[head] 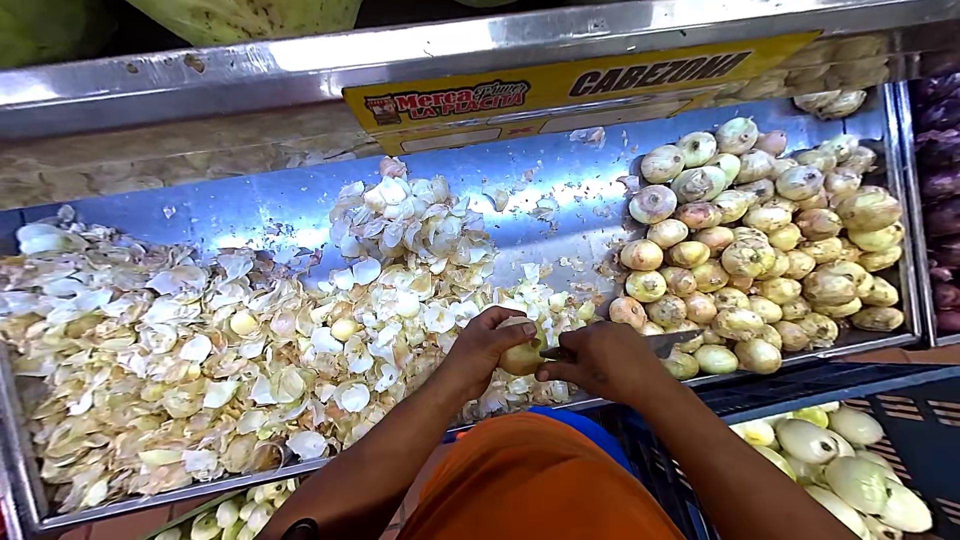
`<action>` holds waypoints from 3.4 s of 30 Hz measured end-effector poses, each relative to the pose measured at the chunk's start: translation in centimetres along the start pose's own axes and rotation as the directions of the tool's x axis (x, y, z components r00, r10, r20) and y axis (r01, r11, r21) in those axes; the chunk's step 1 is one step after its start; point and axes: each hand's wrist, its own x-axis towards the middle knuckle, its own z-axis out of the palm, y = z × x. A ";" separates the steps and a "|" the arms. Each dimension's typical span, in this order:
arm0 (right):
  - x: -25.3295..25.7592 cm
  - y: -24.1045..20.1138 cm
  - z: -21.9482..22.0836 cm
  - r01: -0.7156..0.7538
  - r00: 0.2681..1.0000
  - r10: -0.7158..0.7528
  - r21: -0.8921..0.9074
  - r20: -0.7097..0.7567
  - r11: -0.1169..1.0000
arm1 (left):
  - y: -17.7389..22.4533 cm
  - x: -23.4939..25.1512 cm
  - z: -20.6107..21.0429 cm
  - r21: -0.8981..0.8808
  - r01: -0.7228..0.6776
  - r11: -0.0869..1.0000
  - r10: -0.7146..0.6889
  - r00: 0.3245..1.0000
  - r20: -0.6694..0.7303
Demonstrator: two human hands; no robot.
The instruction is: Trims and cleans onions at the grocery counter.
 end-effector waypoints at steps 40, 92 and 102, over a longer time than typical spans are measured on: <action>1.1 0.7 -2.8 0.193 0.979 -0.195 -0.055 -0.051 0.980 | 0.7 0.1 -0.4 -0.101 0.106 0.989 -0.089 0.983 0.161; 0.3 3.5 4.0 0.226 0.936 -0.282 -0.250 -0.213 0.941 | -4.7 2.7 2.0 -0.060 0.181 0.982 -0.189 0.966 -0.177; -1.5 1.2 5.3 0.129 0.991 -0.126 -0.046 0.049 0.991 | -1.9 4.1 -3.1 -0.227 0.212 0.950 -0.253 0.953 -0.168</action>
